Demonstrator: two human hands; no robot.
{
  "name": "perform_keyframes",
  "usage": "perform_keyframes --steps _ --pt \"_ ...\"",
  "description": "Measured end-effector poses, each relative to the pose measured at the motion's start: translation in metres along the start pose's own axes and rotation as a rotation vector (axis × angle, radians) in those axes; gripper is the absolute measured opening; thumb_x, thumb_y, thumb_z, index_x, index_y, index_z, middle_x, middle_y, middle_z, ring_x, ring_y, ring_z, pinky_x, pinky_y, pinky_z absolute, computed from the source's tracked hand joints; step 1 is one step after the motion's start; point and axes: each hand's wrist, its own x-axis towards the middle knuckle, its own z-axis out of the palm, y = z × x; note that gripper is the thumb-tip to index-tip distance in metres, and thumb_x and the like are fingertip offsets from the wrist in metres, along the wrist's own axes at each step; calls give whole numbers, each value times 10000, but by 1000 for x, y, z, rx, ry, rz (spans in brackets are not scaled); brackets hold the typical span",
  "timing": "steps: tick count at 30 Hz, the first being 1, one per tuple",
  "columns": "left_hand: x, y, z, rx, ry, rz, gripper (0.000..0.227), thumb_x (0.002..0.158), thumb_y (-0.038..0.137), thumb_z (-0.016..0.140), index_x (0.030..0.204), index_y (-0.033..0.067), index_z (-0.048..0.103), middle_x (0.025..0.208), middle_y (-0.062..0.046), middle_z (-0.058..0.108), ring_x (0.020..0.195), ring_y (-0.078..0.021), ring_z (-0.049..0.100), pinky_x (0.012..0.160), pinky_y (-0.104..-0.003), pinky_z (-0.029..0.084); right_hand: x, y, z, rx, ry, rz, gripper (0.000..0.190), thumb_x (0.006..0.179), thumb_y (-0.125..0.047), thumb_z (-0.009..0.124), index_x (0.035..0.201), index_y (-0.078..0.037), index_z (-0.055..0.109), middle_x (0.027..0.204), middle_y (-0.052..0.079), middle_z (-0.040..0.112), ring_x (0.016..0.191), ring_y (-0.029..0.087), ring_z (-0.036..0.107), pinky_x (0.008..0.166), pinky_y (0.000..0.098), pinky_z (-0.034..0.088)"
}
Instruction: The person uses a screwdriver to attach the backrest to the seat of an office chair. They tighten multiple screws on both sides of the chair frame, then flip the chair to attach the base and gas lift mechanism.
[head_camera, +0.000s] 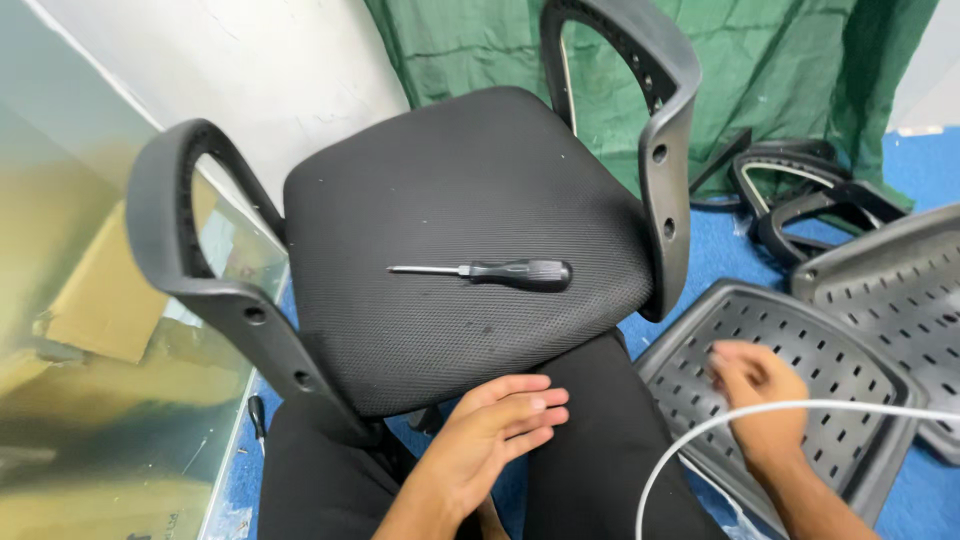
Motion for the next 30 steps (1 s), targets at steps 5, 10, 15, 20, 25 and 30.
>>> perform_keyframes --steps 5,10,15,20,25,30 --pt "-37 14 -30 106 148 106 381 864 157 686 1221 22 677 1174 -114 761 1053 -177 706 934 -315 536 16 -160 109 -376 -196 -435 217 908 -108 783 1107 -30 746 837 87 729 728 140 618 697 261 505" --pt "-79 52 -61 114 188 411 336 863 130 696 1167 -12 684 1088 -119 774 907 -159 707 801 -292 558 24 -249 187 -524 -588 -835 573 770 -234 821 1287 -59 644 1219 147 702 1083 275 676 815 377 545" --pt "-105 102 -85 277 263 655 280 876 105 673 1135 0 691 1074 -112 772 917 -152 729 791 -275 570 11 -258 244 -838 -827 -822 601 809 -275 767 1347 -72 593 1276 124 679 1222 328 570 1054 429 437" --pt "-103 139 -92 367 314 761 264 885 94 676 1134 7 685 1068 -98 766 917 -139 724 788 -267 564 10 -257 251 -953 -792 -685 443 839 -258 730 1245 -88 679 1201 99 724 1180 299 632 1028 419 478" --pt "-91 156 -86 320 308 796 267 877 100 691 1124 -3 689 1051 -113 772 897 -141 723 777 -276 565 22 -251 259 -898 -658 -485 300 888 -264 717 1123 -81 758 1073 122 769 1020 299 718 943 415 538" --pt "-80 161 -75 388 285 830 270 858 110 698 1112 18 687 1043 -97 771 908 -127 727 793 -265 567 34 -242 262 -371 -744 -106 262 960 -197 659 1141 -40 765 931 67 739 809 155 646 736 313 501"
